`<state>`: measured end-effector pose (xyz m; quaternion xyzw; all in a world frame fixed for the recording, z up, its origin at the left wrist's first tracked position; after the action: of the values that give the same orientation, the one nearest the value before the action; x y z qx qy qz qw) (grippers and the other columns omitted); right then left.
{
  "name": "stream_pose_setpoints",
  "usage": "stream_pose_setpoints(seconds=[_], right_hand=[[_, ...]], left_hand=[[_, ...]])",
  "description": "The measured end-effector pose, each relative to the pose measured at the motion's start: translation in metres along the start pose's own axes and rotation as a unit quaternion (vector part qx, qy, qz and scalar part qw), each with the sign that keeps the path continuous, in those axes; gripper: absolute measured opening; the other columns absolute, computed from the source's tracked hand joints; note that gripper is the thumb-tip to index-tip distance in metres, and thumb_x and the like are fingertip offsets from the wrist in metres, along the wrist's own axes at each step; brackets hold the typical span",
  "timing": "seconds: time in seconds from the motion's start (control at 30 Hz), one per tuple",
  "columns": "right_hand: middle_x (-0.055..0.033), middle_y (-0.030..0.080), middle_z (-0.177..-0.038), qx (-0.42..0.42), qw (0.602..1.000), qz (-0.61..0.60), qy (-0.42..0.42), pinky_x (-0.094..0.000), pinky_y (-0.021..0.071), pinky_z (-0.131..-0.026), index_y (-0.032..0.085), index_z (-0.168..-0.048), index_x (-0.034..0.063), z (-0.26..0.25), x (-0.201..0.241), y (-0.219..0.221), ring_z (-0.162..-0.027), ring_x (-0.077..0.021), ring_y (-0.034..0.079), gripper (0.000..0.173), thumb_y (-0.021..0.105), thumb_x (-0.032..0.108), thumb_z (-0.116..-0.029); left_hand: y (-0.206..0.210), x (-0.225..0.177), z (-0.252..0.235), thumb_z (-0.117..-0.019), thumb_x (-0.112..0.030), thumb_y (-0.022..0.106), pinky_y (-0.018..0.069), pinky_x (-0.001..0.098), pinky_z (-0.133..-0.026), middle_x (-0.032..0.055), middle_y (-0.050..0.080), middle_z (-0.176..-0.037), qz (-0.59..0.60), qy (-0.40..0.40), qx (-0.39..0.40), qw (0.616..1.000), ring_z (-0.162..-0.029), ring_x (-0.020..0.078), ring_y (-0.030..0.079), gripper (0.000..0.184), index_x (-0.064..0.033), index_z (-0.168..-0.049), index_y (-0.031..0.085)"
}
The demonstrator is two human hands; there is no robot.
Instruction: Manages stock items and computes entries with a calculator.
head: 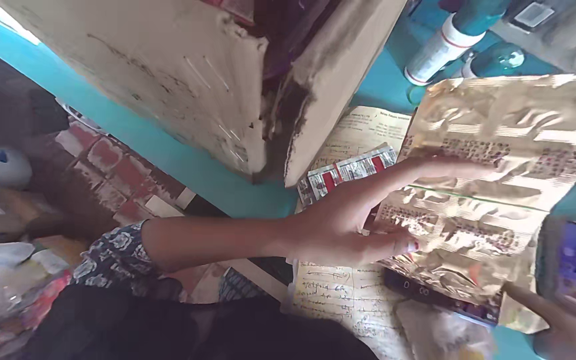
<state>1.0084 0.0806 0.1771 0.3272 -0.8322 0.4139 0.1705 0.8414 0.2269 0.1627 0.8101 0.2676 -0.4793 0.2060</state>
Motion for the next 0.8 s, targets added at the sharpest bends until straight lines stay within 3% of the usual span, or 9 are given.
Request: stream_pose_setpoints(seconds=[0.03,0.1,0.2,0.3,0.4,0.47,0.63,0.7,0.8], right_hand=[[-0.0022,0.066,-0.121,-0.007,1.0,-0.012,-0.008,-0.0301,0.0533,-0.101,0.055,-0.118,0.006,0.007,-0.008,0.001,-0.118,-0.0122,0.065,0.023,0.037,0.017,-0.1106],[0.0066,0.071,-0.117,-0.042,0.999,-0.023,0.023,-0.0302,0.0551,-0.099,0.058,-0.119,0.0156,0.008,-0.012,0.004,-0.114,-0.0092,0.068,0.024,0.036,0.021,-0.1113],[0.0137,0.071,-0.123,-0.066,0.995,-0.041,0.064,-0.0265,0.051,-0.106,0.063,-0.12,0.0222,0.006,-0.014,0.001,-0.123,-0.0057,0.063,0.023,0.042,0.019,-0.1083],[0.0143,0.07,-0.121,-0.085,0.994,0.025,0.064,-0.0239,0.0502,-0.105,0.059,-0.108,0.0193,0.006,-0.013,-0.004,-0.122,-0.0028,0.063,0.015,0.045,0.015,-0.1046],[0.0129,0.068,-0.121,-0.044,0.991,0.082,0.097,-0.0184,0.0464,-0.104,0.053,-0.107,0.0178,0.008,-0.011,0.0,-0.125,0.0015,0.058,0.008,0.047,0.019,-0.1026],[0.0084,0.07,-0.119,-0.031,0.989,0.102,0.103,-0.0203,0.0438,-0.103,0.05,-0.104,0.0166,0.011,-0.011,0.001,-0.125,-0.0022,0.058,0.007,0.046,0.022,-0.1023],[0.011,0.071,-0.112,-0.034,0.988,0.121,0.095,-0.0213,0.0429,-0.102,0.048,-0.099,0.0205,0.013,-0.007,0.0,-0.122,-0.0024,0.059,0.012,0.045,0.031,-0.1024],[0.0094,0.072,-0.11,-0.019,0.989,0.128,0.077,-0.026,0.0387,-0.105,0.047,-0.098,0.0204,0.014,-0.005,0.005,-0.121,-0.0047,0.059,0.014,0.043,0.033,-0.1039],[0.0071,0.072,-0.109,-0.008,0.988,0.141,0.061,-0.0284,0.0373,-0.104,0.046,-0.099,0.0197,0.014,-0.006,0.009,-0.121,-0.0071,0.059,0.017,0.041,0.035,-0.1057]], left_hand=[[-0.001,0.001,0.001,-0.0837,0.016,0.063,0.0606,0.0271,-0.084,0.0206,0.06,-0.131,0.002,-0.006,-0.009,1.0,-0.109,0.0149,0.066,0.05,0.0142,-0.132,0.051],[-0.006,0.003,0.005,-0.0848,0.015,0.063,0.0587,0.0205,-0.076,0.0128,0.067,-0.11,-0.005,-0.01,-0.043,0.999,-0.091,0.006,0.066,0.029,0.0106,-0.113,0.059],[-0.011,0.004,0.005,-0.086,0.011,0.062,0.0557,0.0168,-0.074,0.0085,0.068,-0.102,-0.021,0.011,-0.073,0.997,-0.089,0.0024,0.065,0.019,0.0092,-0.105,0.061],[-0.013,0.004,0.005,-0.0877,0.01,0.062,0.0573,0.0149,-0.074,0.0059,0.068,-0.108,-0.049,0.003,-0.082,0.995,-0.091,0.0004,0.065,0.022,0.0078,-0.109,0.061],[-0.016,0.006,0.007,-0.0884,0.009,0.063,0.0602,0.0179,-0.076,0.0055,0.068,-0.113,-0.082,-0.023,-0.104,0.991,-0.093,0.0027,0.068,0.028,0.0059,-0.116,0.062],[-0.017,0.007,0.008,-0.0888,0.009,0.062,0.0607,0.0188,-0.078,0.0059,0.066,-0.117,-0.085,-0.027,-0.108,0.99,-0.094,0.0035,0.068,0.031,0.0061,-0.119,0.061],[-0.016,0.005,0.008,-0.0909,0.006,0.062,0.0584,0.0163,-0.073,0.0083,0.065,-0.127,-0.112,-0.022,-0.094,0.989,-0.092,0.0024,0.066,0.036,0.0068,-0.127,0.059],[-0.016,0.005,0.008,-0.0926,0.004,0.06,0.0577,0.017,-0.075,0.0089,0.064,-0.128,-0.127,-0.019,-0.09,0.988,-0.097,0.0034,0.065,0.036,0.0069,-0.128,0.059],[-0.016,0.004,0.007,-0.0959,0.004,0.052,0.0576,0.0208,-0.088,0.0101,0.061,-0.132,-0.129,-0.022,-0.079,0.988,-0.114,0.0079,0.062,0.035,0.0071,-0.13,0.057]])
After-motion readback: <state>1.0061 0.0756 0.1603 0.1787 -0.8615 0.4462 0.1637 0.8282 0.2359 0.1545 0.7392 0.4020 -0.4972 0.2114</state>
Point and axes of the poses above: each hand's wrist, its own z-axis away from the middle knuckle, its own y-axis out of the palm, x = y × z, the point moved 7 cm from there along -z, towards the middle knuckle
